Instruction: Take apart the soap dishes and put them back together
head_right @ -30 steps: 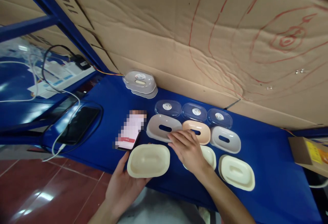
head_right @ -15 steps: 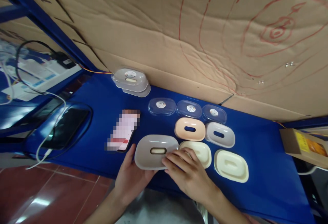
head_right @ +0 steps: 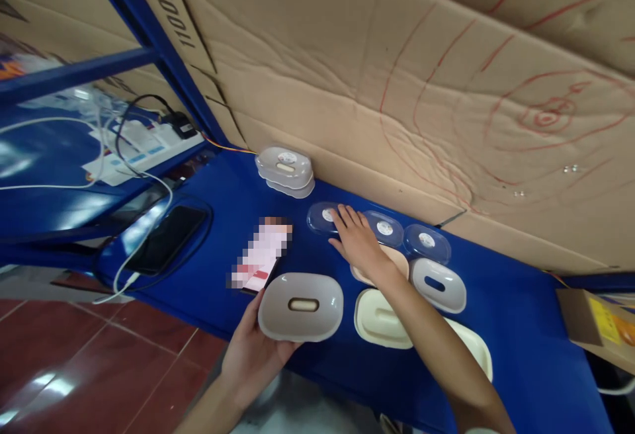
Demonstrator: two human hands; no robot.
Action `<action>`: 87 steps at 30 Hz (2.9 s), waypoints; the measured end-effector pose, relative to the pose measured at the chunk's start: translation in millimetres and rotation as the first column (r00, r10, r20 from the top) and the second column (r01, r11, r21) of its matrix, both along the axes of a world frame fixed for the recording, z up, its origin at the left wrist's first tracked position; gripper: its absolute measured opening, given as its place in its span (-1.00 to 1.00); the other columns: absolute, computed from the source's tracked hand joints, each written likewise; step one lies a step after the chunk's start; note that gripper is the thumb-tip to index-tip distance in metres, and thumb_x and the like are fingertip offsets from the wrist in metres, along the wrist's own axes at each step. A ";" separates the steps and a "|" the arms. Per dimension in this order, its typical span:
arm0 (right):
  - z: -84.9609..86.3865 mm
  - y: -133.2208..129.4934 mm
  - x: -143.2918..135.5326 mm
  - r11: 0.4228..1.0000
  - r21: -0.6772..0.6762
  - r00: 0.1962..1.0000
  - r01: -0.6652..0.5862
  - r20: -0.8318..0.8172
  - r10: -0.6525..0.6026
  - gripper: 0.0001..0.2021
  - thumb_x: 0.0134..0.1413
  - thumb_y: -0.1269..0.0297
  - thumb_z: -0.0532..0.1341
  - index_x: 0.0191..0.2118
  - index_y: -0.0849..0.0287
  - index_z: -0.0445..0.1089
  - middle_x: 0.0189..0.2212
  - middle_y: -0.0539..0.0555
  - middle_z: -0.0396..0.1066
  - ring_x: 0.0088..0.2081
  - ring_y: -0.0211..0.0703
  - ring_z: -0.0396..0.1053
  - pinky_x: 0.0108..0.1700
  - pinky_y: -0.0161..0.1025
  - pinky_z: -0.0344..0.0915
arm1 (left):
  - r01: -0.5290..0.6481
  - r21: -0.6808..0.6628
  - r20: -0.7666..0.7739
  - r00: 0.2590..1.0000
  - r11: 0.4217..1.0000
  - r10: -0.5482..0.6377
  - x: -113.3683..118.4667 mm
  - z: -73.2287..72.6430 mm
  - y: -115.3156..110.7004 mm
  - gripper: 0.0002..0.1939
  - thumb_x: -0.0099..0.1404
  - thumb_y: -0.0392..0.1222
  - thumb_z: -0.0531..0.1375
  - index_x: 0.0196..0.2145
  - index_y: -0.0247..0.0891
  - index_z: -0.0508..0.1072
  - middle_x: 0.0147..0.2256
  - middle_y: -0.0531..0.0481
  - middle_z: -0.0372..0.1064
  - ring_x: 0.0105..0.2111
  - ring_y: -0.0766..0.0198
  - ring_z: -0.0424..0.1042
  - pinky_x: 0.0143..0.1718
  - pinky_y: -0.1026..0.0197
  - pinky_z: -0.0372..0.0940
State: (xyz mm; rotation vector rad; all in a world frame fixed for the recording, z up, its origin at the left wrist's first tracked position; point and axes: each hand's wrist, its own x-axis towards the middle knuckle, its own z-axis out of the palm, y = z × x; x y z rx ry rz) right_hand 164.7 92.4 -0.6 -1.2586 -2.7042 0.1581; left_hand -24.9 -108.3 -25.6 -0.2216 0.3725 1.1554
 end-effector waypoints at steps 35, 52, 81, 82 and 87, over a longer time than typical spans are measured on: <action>29.0 -164.4 71.1 0.977 -0.192 0.918 -0.089 -0.396 0.005 -0.26 0.23 0.05 0.40 0.43 -0.02 0.14 0.42 0.28 0.12 0.43 0.28 0.14 0.32 0.20 0.37 | 0.205 0.010 -0.238 0.951 0.979 -0.197 37.2 28.2 12.3 -0.36 0.51 0.24 0.10 0.40 -0.08 0.31 0.27 -0.14 0.45 0.34 -0.09 0.32 0.36 -0.09 0.17; -1.1 -159.2 76.2 0.985 -0.141 0.861 -0.098 -0.508 0.013 -0.30 0.31 0.00 0.33 0.45 -0.01 0.13 0.44 0.29 0.05 0.48 0.27 0.04 0.40 0.25 0.23 | 0.235 -0.064 -0.228 0.943 0.970 -0.244 43.2 29.0 22.3 -0.48 0.55 0.13 0.09 0.30 -0.17 0.44 0.16 -0.19 0.55 0.15 -0.06 0.51 0.14 -0.09 0.40; 1.6 -156.2 81.4 0.980 -0.165 0.806 -0.108 -0.592 -0.011 -0.32 0.17 0.42 0.29 0.39 0.02 0.18 0.34 0.25 0.34 0.36 0.08 0.33 0.30 0.05 0.40 | 0.367 -0.133 -0.476 0.791 0.921 -0.384 32.6 34.4 34.0 -0.42 0.55 0.21 0.03 0.13 -0.30 0.57 -0.03 -0.22 0.65 0.02 -0.03 0.60 -0.03 0.05 0.52; 1.7 -156.8 81.5 0.978 -0.179 0.797 -0.110 -0.603 -0.021 -0.32 0.16 0.42 0.29 0.38 0.02 0.19 0.34 0.24 0.33 0.36 0.09 0.32 0.31 0.05 0.39 | 0.373 -0.130 -0.507 0.771 0.919 -0.385 32.2 32.8 33.3 -0.39 0.55 0.24 0.02 0.15 -0.30 0.56 0.00 -0.23 0.64 0.07 -0.06 0.57 0.02 0.01 0.50; 4.7 -158.4 87.0 0.980 -0.174 0.758 -0.101 -0.651 -0.037 -0.29 0.14 0.34 0.32 0.39 0.05 0.17 0.30 0.25 0.39 0.31 0.10 0.40 0.27 0.01 0.42 | 0.386 0.014 -0.871 0.458 0.922 -0.179 14.8 27.6 28.1 -0.33 0.51 0.34 -0.01 0.27 -0.17 0.43 0.20 -0.24 0.49 0.20 -0.12 0.45 0.22 -0.13 0.34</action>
